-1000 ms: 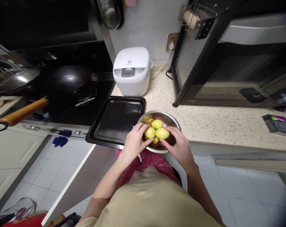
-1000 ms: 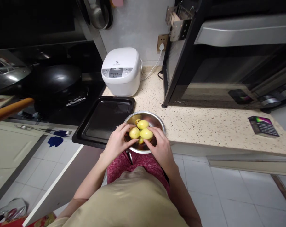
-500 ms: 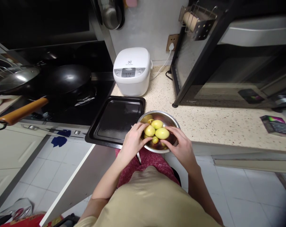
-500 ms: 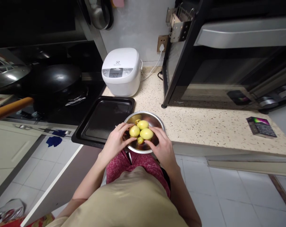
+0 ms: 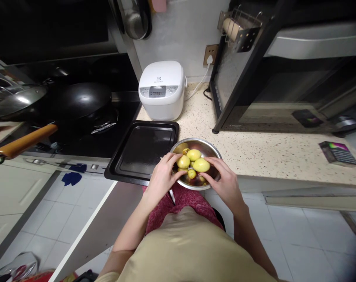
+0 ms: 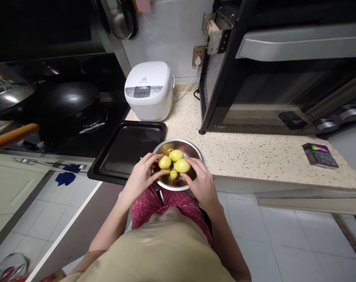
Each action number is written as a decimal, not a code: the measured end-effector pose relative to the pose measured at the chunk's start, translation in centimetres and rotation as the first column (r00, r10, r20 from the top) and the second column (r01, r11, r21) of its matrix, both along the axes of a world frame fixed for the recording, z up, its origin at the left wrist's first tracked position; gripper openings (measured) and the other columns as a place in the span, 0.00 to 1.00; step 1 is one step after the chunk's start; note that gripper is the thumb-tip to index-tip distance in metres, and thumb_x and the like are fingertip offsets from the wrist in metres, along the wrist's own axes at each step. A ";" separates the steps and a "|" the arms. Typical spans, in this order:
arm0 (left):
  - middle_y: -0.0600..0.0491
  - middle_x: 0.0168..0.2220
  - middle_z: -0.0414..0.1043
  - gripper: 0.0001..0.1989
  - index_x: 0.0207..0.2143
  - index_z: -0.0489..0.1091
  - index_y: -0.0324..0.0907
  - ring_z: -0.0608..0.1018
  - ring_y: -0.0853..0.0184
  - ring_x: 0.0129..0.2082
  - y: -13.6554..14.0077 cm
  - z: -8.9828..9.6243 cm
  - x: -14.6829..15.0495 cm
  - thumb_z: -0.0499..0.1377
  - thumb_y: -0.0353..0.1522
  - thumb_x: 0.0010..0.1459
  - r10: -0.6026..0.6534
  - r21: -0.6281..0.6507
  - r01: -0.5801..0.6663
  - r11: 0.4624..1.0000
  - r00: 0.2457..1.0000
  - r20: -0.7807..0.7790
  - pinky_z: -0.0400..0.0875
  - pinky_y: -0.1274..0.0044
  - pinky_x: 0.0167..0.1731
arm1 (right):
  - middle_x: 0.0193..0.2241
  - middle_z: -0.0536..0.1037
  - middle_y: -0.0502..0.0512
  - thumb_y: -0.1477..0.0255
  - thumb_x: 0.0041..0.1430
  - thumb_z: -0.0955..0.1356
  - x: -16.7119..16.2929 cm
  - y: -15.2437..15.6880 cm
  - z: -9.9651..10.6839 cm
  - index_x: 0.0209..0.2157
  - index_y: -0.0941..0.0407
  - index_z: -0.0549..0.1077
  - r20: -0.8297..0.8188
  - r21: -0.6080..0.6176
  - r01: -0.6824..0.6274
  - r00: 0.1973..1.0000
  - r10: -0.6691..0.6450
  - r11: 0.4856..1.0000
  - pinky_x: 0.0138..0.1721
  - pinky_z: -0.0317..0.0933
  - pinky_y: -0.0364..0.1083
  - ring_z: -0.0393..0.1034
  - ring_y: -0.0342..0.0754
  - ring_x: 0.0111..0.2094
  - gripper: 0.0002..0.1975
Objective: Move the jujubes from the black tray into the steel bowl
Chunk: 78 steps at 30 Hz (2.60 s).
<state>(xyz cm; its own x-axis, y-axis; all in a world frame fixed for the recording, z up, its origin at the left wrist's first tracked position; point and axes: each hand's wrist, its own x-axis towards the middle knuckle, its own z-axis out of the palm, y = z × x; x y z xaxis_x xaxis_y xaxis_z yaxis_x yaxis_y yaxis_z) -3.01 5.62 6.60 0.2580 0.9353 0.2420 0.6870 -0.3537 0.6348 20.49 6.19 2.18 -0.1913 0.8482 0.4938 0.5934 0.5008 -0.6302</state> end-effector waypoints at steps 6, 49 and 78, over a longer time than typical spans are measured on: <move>0.47 0.53 0.73 0.21 0.57 0.68 0.44 0.78 0.57 0.51 0.3 -0.3 0.0 0.67 0.31 0.63 0.009 0.017 -0.008 1.000 1.000 -0.030 0.74 0.66 0.52 | 0.51 0.79 0.60 0.68 0.65 0.71 -0.3 0.2 0.2 0.55 0.52 0.73 -0.012 -0.005 -0.012 1.000 0.012 1.000 0.55 0.72 0.56 0.76 0.57 0.53 0.18; 0.45 0.58 0.72 0.22 0.62 0.65 0.47 0.75 0.56 0.57 0.2 -0.7 -0.2 0.61 0.30 0.67 -0.057 0.032 0.059 0.998 0.997 -0.044 0.72 0.62 0.58 | 0.53 0.80 0.60 0.61 0.65 0.72 0.6 -0.1 -0.4 0.58 0.50 0.74 0.026 -0.018 -0.044 0.999 0.045 0.999 0.56 0.73 0.58 0.76 0.58 0.54 0.22; 0.46 0.55 0.69 0.19 0.59 0.67 0.45 0.76 0.58 0.57 0.8 -1.6 1.0 0.60 0.27 0.67 -0.148 0.076 0.142 0.987 0.985 0.086 0.72 0.67 0.59 | 0.55 0.79 0.59 0.65 0.66 0.71 0.3 0.0 -0.3 0.61 0.49 0.72 0.015 -0.023 -0.106 0.994 0.107 0.994 0.58 0.72 0.59 0.76 0.59 0.56 0.23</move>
